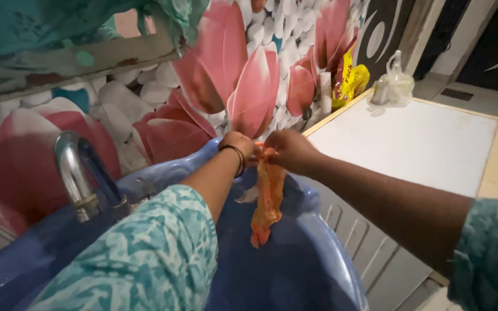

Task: The person washes a small orange cloth in a blue sink. They turn on the tap, wet the cloth, rub it against the sink surface, and wring it out repeatedly. The cloth remains in the sink throughout the clip.

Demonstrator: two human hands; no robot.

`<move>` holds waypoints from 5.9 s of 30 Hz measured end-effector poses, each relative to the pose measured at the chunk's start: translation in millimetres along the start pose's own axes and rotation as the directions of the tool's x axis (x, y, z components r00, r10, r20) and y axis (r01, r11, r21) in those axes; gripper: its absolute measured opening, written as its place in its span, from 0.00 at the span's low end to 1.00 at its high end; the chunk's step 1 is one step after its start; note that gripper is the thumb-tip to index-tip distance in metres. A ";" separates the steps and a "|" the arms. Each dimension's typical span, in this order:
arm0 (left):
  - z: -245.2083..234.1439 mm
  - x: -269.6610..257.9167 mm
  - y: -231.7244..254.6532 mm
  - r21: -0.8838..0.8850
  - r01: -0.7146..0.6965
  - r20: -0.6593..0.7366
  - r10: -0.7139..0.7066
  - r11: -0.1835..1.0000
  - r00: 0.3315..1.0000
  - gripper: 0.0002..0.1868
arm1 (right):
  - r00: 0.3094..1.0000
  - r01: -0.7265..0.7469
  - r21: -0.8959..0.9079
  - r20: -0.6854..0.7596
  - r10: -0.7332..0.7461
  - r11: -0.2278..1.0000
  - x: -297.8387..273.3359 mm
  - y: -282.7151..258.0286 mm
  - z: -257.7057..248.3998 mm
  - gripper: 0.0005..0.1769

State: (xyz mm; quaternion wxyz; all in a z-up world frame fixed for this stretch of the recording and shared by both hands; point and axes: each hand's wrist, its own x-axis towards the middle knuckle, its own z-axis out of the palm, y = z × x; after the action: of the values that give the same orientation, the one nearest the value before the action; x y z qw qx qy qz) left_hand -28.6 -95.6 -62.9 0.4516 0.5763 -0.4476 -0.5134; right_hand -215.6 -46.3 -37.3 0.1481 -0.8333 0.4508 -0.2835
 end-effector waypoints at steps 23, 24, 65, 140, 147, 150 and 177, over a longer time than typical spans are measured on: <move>-88.0 -57.4 -35.7 0.909 -0.417 0.393 0.305 0.014 0.867 0.37 | 0.833 0.471 -0.568 0.538 -0.128 0.675 92.2 36.1 96.1 0.17; -88.3 -57.5 -36.2 0.899 -0.437 0.418 0.316 -0.012 0.852 0.38 | 0.828 0.442 -0.560 0.555 -0.079 0.701 91.3 34.3 91.6 0.20; -77.3 -68.3 -31.1 0.934 -0.357 0.347 0.255 -0.009 0.903 0.38 | 0.932 -0.112 -0.480 0.253 0.260 0.870 53.3 -22.3 60.4 0.30; -112.8 -68.1 -21.6 0.832 -0.311 0.020 0.534 0.460 0.845 0.32 | 0.503 0.815 -0.342 0.020 -0.864 0.467 75.4 -24.6 86.6 0.19; -116.6 -54.8 -34.1 0.824 -0.422 0.087 0.651 0.378 0.754 0.36 | 0.959 0.267 -0.239 0.166 -0.232 0.933 81.6 -19.6 105.9 0.47; -114.5 -60.7 -30.7 0.864 -0.338 0.087 0.550 0.373 0.831 0.37 | 0.848 0.492 -0.310 -0.044 -0.529 0.814 95.1 -1.2 131.3 0.46; -60.7 -27.8 -24.4 0.926 -0.360 0.323 0.256 0.113 0.911 0.25 | 0.901 0.045 -0.391 0.413 0.132 0.919 86.5 42.1 78.2 0.39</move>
State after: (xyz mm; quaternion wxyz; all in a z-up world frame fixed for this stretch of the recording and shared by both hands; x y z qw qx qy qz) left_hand 31.1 -60.0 -77.7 0.0594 0.6016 -0.7961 -0.0292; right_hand -158.8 -142.3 -91.3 0.0810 -0.8773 0.4731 0.0071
